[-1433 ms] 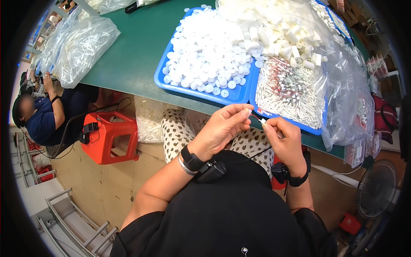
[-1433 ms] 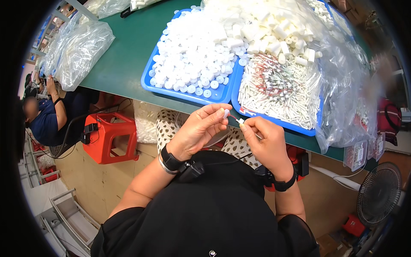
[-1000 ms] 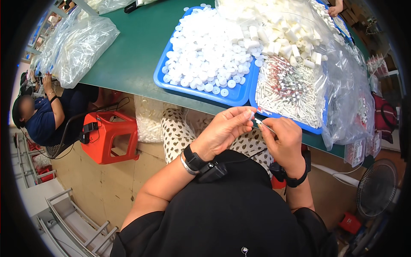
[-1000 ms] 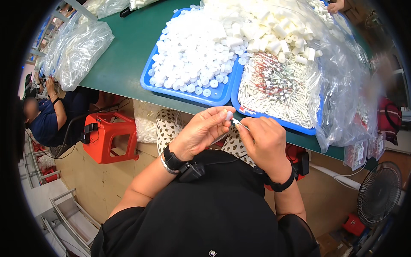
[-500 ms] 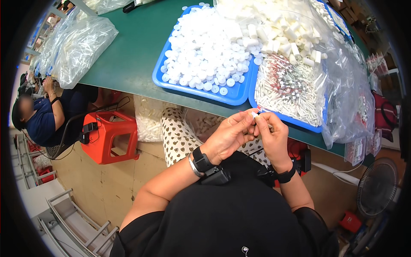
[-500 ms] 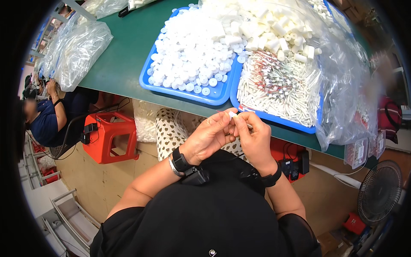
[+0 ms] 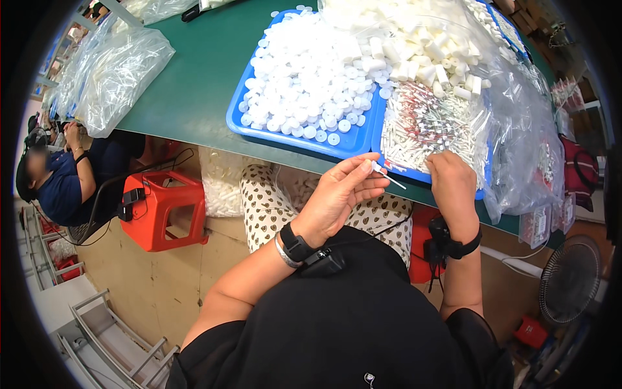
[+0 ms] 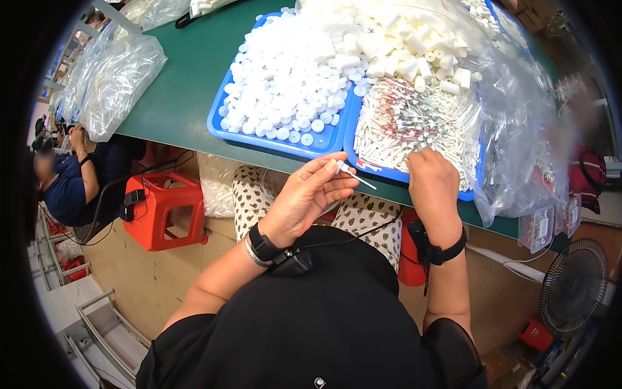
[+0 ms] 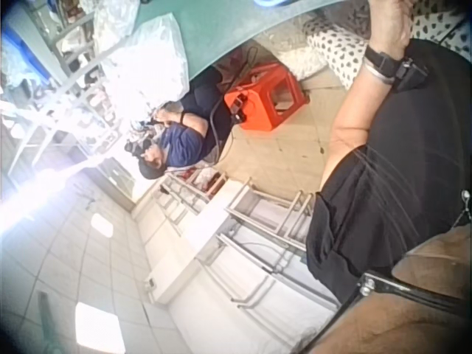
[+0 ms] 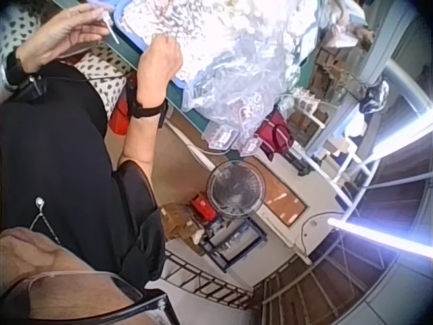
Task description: The person sits at a green table and repeatedly picks up a white cotton bud and a white plastic cap. They insert the cotton bud into the cap to assemble a finished swab. The process is repetitive, with the person handling the components one at a time from blue trays.
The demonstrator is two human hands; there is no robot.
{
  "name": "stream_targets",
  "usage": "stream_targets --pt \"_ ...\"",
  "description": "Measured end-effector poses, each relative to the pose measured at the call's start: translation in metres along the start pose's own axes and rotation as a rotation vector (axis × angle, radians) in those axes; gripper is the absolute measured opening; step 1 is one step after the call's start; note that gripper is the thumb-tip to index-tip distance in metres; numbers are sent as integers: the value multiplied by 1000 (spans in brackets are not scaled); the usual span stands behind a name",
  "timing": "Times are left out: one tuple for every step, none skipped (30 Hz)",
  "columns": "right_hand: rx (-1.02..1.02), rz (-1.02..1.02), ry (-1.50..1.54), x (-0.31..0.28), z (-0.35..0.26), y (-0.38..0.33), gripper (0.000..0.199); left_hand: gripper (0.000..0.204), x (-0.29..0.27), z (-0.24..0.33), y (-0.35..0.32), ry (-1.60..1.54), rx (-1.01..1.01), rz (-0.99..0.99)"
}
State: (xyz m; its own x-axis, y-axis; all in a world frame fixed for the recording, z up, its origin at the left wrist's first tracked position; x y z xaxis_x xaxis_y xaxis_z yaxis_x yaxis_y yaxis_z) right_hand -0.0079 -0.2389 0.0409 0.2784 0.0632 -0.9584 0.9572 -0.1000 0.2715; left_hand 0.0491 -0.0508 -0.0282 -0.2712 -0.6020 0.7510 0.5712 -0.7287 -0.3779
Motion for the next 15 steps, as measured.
stream_targets --pt "-17 -33 -50 2 0 2 3 39 1 0 0 -1 3 -3" --pt "-41 -54 -57 3 -1 4 3 40 1 1 0 -3 6 -7" --pt "-65 -74 -65 4 -1 6 3 40 2 1 0 -4 8 -10" --pt "-90 -95 -75 5 -1 7 4 40 1 1 0 -10 11 -4" --pt "-105 -79 -42 2 -1 8 3 39 0 1 0 -17 13 2" --pt "-120 -64 -10 -1 -1 8 2 39 -1 1 0 -23 15 8" --pt "-134 -49 22 -3 -1 9 1 39 -2 2 -1 -24 18 19" --pt "-118 -30 37 -7 -2 9 2 39 -4 3 -1 -24 21 29" --pt "-102 -12 51 -12 -4 10 3 38 -5 3 -1 -24 23 40" --pt "-88 5 67 -14 -5 10 5 38 -6 2 -1 -34 18 40" --pt "-113 -7 76 -11 -7 11 6 38 -7 1 0 -44 12 40" --pt "-138 -19 84 -7 -9 12 8 37 -8 0 0 -53 6 40" --pt "-160 -30 91 -3 -10 13 9 37 -8 -1 1 -57 -2 38" --pt "-175 -31 107 0 -10 14 9 37 -8 -3 1 -60 -10 37" --pt "-190 -33 123 4 -10 15 10 37 -7 -4 1 -63 -17 36"
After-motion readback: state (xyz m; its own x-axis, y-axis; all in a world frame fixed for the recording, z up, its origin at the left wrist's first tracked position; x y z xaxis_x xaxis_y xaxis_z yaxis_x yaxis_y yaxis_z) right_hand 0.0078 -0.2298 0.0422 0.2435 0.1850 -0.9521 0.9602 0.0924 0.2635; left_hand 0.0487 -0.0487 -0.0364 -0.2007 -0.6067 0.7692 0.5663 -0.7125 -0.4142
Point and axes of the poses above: each hand's wrist, its own y-axis towards the middle knuckle, its own x-axis out of the palm, z = x × y, the point moved 6 cm from there along y, towards the middle knuckle, and after that the axes turned 1 degree about -x, right-handed, at the moved point
